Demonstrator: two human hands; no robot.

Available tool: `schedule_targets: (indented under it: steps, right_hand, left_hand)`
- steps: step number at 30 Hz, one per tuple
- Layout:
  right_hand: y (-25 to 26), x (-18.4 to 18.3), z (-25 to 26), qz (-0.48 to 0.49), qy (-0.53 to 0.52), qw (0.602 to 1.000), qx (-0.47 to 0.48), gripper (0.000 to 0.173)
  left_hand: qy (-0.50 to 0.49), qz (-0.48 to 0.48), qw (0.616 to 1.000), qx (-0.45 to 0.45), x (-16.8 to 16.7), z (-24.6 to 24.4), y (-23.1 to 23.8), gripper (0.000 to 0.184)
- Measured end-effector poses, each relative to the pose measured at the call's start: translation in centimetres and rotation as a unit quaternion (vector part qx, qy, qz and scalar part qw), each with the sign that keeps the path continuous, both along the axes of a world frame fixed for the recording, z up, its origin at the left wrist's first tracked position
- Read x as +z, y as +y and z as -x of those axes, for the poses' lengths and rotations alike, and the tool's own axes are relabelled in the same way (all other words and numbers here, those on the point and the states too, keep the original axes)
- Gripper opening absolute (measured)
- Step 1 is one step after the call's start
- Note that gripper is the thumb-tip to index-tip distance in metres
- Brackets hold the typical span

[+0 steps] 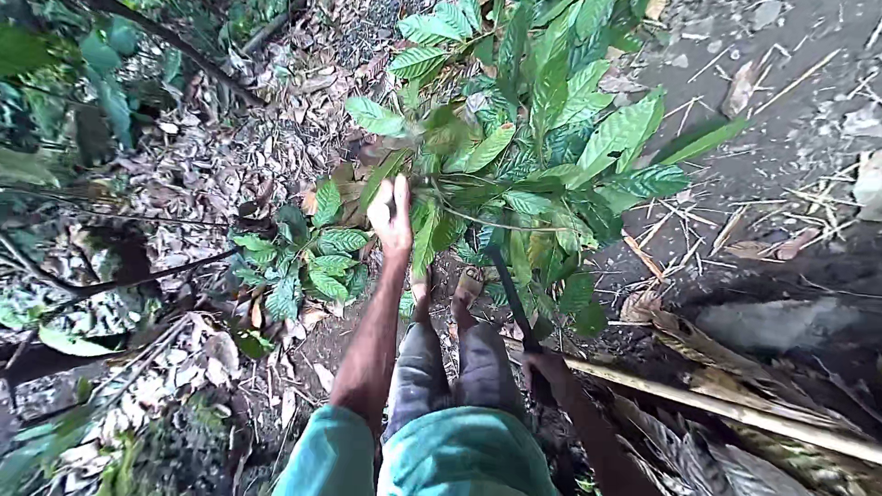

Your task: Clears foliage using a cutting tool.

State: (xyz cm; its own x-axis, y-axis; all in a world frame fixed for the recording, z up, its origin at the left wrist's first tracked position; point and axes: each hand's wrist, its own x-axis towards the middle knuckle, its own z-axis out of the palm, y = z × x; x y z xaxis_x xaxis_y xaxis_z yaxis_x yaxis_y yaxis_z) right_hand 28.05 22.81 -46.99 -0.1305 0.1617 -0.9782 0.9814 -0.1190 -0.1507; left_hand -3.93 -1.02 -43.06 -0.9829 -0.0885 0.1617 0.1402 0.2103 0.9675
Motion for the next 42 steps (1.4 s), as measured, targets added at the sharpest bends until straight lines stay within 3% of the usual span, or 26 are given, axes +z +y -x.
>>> schedule_targets:
  steps: [2,4,8,12,15,19,24,31,37,39,42]
  right_hand:
    - [-0.6,-0.9,6.4,0.016,0.041,0.997,-0.062,0.014]
    - [-0.9,-1.4,13.1,0.024,0.06,0.994,-0.084,0.007]
    - [-0.1,-2.7,23.2,0.044,0.084,0.995,-0.027,0.005]
    - [-1.7,-2.9,26.9,0.038,0.097,0.995,0.007,0.018]
    - [-4.3,-2.6,24.5,0.042,0.102,0.993,-0.04,0.024]
    - [-6.0,-3.5,15.6,-0.007,0.109,0.993,-0.04,0.037]
    - [-4.8,-1.8,3.3,-0.105,0.013,0.993,-0.052,0.044]
    - [-4.1,1.5,-10.5,-0.134,-0.078,0.968,-0.198,0.042]
    - [-2.3,-1.8,-11.5,-0.225,-0.189,0.944,-0.152,0.036]
    - [-1.4,-4.7,-9.4,-0.206,-0.185,0.947,-0.162,0.035]
    - [-0.6,-9.8,-2.9,-0.136,-0.147,0.941,-0.272,0.019]
  left_hand:
    - [-0.062,0.015,0.997,0.032,-3.0,-5.1,-2.5,0.038]
    - [-0.068,0.011,0.996,0.062,-3.4,-8.6,-4.6,0.042]
    - [-0.047,0.02,0.997,0.052,0.5,-11.3,-7.8,0.041]
    - [-0.037,0.049,0.998,0.034,5.1,-11.3,-10.4,0.038]
    - [-0.038,0.004,0.999,0.031,8.4,-11.0,-11.1,0.029]
    - [-0.012,-0.065,0.997,0.042,9.9,-9.9,-10.6,0.029]
    - [0.015,-0.07,0.997,0.036,9.7,-8.0,-8.9,0.033]
    - [-0.031,-0.059,0.996,-0.052,6.2,-6.4,-7.6,0.028]
    - [-0.043,-0.01,0.995,-0.087,3.8,-6.6,-8.6,0.031]
    - [-0.053,-0.002,0.994,-0.092,3.5,-6.8,-8.8,0.032]
    - [-0.065,0.004,0.993,-0.102,3.2,-7.2,-9.0,0.03]
